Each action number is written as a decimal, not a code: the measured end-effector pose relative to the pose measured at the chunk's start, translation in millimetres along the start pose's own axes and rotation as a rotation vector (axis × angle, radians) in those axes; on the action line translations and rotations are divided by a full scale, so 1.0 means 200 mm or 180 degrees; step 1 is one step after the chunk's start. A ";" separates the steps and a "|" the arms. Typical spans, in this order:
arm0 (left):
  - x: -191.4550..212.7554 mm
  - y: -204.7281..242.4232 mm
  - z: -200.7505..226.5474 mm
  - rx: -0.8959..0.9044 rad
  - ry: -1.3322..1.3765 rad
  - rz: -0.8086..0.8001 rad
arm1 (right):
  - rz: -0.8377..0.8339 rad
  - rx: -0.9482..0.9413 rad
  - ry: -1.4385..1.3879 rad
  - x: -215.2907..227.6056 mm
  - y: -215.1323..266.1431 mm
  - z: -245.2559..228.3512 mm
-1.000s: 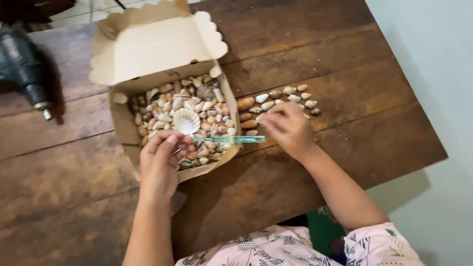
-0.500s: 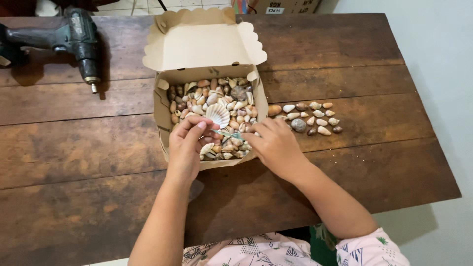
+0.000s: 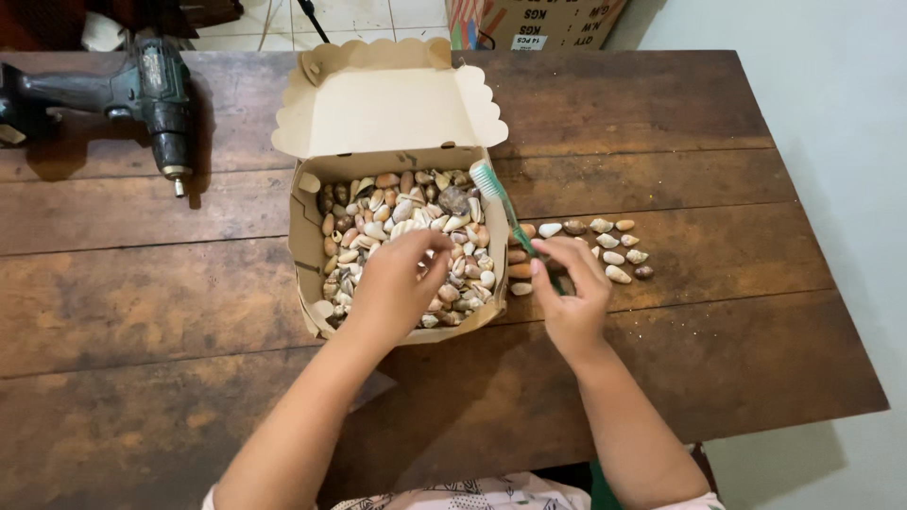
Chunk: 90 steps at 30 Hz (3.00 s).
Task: The person uses a toothbrush to scrub individual seashells taken from a cardboard box. They hold each shell in one hand and brush it with the other, then place the cleaned shell on the wooden table. The process is repeated for several shells throughout the clip.
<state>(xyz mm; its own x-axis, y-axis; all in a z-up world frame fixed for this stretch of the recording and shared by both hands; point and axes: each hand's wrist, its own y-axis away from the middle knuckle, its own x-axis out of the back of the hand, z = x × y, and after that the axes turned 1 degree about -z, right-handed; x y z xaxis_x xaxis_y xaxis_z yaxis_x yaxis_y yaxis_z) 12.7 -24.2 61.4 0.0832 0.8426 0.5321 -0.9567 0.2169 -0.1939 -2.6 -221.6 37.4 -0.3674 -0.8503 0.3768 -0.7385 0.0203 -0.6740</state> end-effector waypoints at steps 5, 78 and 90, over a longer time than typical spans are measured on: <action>-0.07 -0.16 -0.07 -0.0564 -0.2085 -0.0248 | -0.0002 0.0040 -0.0047 -0.01 -0.03 -0.05; -0.01 0.11 -0.14 0.1151 0.3588 0.0709 | -0.0622 0.0342 0.0023 -0.03 0.02 -0.06; -0.01 0.12 -0.14 0.1108 0.3412 0.0782 | -0.0621 0.0256 0.0068 -0.04 0.03 -0.10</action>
<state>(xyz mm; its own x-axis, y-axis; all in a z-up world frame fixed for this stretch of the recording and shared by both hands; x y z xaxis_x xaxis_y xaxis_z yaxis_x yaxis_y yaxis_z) -2.7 -7.3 32.3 -0.0814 0.8655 -0.4943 -0.9912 -0.0182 0.1313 -15.5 -204.9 42.7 -0.2345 -0.8227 0.5179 -0.7495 -0.1863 -0.6352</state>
